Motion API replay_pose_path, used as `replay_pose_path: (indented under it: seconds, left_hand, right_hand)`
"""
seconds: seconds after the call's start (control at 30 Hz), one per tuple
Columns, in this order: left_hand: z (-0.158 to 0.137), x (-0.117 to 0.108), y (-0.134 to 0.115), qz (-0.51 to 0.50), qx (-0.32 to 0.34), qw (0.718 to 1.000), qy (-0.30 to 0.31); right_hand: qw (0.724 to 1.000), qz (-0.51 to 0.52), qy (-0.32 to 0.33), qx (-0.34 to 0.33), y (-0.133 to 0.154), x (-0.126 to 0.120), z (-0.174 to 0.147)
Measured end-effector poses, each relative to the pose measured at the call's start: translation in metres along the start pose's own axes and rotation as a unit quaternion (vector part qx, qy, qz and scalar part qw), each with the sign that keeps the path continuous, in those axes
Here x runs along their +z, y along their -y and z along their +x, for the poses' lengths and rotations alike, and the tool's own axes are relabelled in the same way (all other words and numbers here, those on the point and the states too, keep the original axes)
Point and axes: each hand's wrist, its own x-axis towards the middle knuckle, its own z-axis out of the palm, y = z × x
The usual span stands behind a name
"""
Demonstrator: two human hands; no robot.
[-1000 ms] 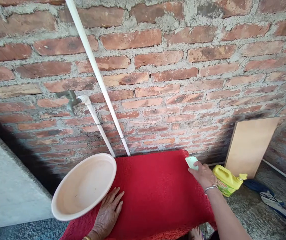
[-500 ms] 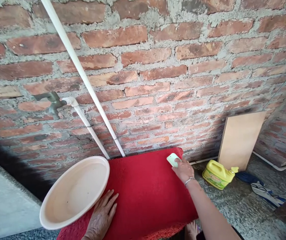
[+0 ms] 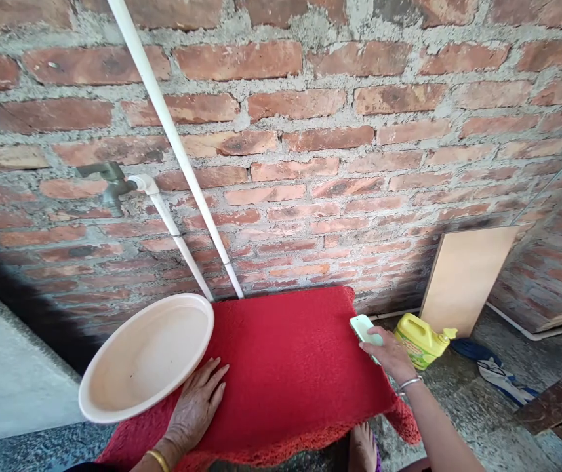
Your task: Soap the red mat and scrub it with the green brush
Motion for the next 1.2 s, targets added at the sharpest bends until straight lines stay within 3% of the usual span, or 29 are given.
replay_pose_path:
  seconds: [0.2, 0.4, 0.57, 0.67, 0.8, 0.97, 1.07, 1.2]
  left_hand:
    - [-0.001, 0.003, 0.001, -0.009, -0.008, 1.000, 0.005]
    - [-0.002, 0.003, 0.000, -0.006, -0.009, 1.000, 0.009]
    - [0.000, 0.000, -0.003, -0.015, -0.017, 1.000, 0.017]
    - [0.001, -0.003, -0.006, -0.024, -0.025, 0.999, 0.020]
    - [0.002, -0.006, -0.008, -0.039, -0.031, 0.999, 0.020]
    - [0.003, -0.009, -0.010, -0.032, -0.031, 0.999, 0.025]
    - [0.004, -0.010, -0.012, -0.028, -0.031, 0.999, 0.027]
    - [0.006, -0.009, -0.016, -0.029, -0.035, 0.999, 0.021]
  right_hand:
    - [0.998, -0.001, 0.003, 0.062, -0.015, -0.019, 0.003]
    - [0.994, 0.088, 0.041, 0.053, -0.015, -0.006, 0.005]
    - [0.995, 0.046, 0.037, 0.078, -0.026, -0.013, 0.010]
    - [0.994, -0.027, -0.006, 0.103, -0.021, -0.020, 0.007]
    - [0.998, -0.042, -0.040, 0.031, 0.008, -0.009, -0.007]
    - [0.990, -0.098, 0.025, -0.098, 0.042, 0.016, -0.026]
    - [0.985, -0.149, 0.032, -0.081, 0.042, 0.009, -0.026]
    - [0.981, -0.192, -0.034, -0.019, 0.021, -0.012, -0.019]
